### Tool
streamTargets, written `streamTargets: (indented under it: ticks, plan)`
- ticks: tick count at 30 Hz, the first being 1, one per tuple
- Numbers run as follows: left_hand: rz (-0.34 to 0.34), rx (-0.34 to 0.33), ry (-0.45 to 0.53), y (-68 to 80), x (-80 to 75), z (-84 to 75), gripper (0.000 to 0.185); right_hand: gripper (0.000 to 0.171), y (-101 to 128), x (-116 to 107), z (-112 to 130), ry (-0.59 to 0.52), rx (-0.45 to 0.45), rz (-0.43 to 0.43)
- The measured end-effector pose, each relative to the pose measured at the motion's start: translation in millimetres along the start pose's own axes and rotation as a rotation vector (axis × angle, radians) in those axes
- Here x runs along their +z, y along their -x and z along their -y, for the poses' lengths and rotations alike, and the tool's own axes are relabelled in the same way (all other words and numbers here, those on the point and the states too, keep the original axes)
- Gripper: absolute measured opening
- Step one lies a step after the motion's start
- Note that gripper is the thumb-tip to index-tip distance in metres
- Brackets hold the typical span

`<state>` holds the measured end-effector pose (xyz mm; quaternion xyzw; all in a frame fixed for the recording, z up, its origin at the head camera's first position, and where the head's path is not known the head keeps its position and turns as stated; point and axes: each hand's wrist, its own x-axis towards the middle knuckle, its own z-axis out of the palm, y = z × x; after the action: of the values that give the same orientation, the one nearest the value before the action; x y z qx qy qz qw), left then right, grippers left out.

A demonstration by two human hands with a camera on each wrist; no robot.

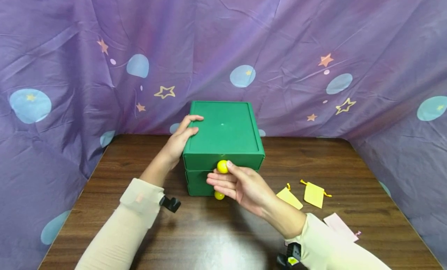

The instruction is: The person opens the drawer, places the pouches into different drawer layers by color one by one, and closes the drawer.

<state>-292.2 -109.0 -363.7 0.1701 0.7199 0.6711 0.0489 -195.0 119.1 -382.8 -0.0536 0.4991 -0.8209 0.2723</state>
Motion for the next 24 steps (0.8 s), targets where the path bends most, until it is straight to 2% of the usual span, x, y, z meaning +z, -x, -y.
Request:
streamTargets:
  ticks: [16,24]
  plan:
    - [-0.003,-0.002,-0.001,-0.7,0.0,0.7,0.042,0.071,-2,-7,-8,0.132,-0.002,-0.068]
    - [-0.007,0.003,-0.005,-0.1,0.0,0.8,0.042,0.070,-2,-12,-15,0.137,-0.021,-0.103]
